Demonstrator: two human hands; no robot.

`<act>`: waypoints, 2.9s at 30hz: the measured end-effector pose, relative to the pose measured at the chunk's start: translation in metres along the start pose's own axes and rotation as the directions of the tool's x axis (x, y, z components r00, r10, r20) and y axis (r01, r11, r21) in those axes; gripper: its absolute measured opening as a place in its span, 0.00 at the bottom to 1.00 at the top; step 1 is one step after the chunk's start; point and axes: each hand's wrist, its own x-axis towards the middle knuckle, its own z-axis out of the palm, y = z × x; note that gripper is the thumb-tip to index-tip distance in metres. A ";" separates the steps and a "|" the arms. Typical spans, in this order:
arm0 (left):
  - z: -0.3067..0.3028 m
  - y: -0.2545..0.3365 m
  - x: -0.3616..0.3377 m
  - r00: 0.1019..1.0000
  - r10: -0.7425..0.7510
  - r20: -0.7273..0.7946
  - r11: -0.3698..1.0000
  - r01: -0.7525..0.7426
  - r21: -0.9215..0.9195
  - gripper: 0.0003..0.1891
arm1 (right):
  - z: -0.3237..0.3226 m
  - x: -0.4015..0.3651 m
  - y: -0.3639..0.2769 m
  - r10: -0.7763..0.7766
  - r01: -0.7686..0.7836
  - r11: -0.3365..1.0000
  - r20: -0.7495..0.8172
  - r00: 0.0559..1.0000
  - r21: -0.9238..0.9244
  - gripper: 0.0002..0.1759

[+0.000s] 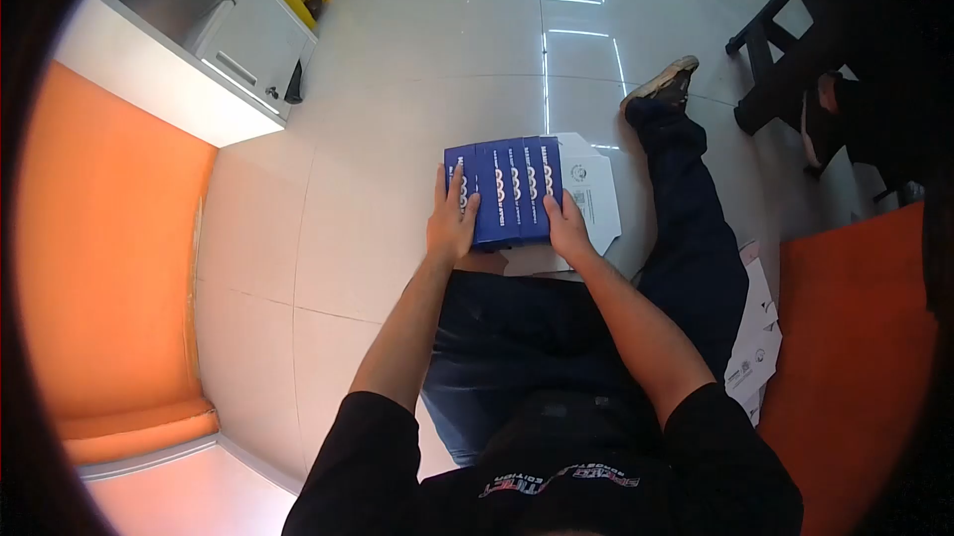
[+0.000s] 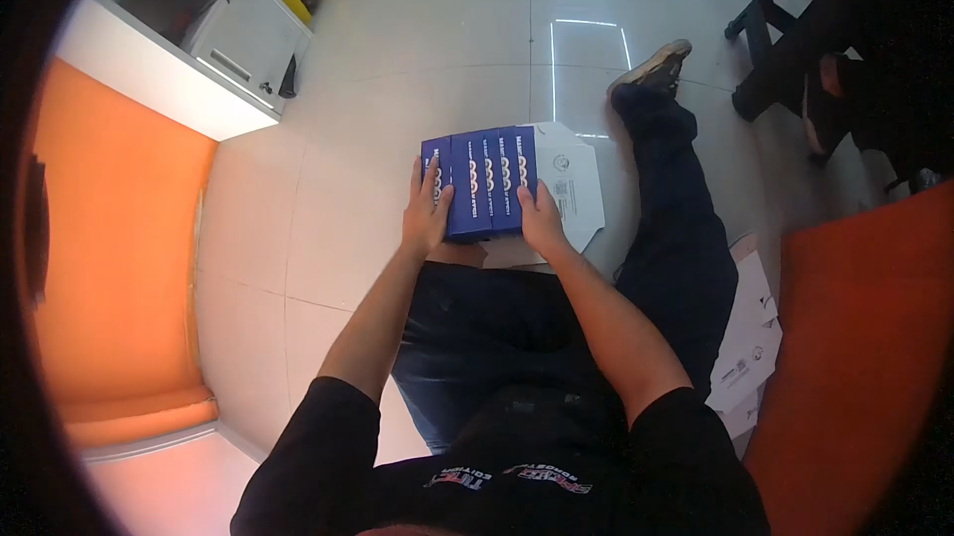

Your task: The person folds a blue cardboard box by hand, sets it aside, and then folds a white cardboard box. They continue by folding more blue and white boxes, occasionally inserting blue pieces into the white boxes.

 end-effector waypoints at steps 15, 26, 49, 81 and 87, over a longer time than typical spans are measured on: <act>-0.006 0.029 -0.020 0.931 0.232 0.282 0.860 -0.332 0.388 0.41 | -0.018 -0.020 -0.023 0.160 -0.177 0.975 0.129 0.979 0.134 0.21; -0.006 0.026 -0.018 0.917 0.254 0.307 0.825 -0.371 0.427 0.41 | -0.018 -0.014 -0.017 0.175 -0.172 0.984 0.093 0.980 -0.039 0.24; -0.009 0.016 -0.050 0.911 0.316 0.264 0.800 -0.406 0.443 0.42 | -0.359 -0.092 -0.110 -0.060 -0.087 0.942 -0.418 0.907 -0.324 0.23; -0.056 0.056 -0.200 0.978 0.146 -0.146 0.982 -0.125 0.142 0.26 | -0.479 -0.386 0.096 -0.050 -0.506 0.826 -0.925 0.376 -0.250 0.10; -0.053 0.048 -0.202 0.971 0.141 -0.194 0.986 -0.121 0.111 0.24 | -0.477 -0.380 0.009 -0.011 -0.708 0.488 -0.815 0.580 -0.510 0.14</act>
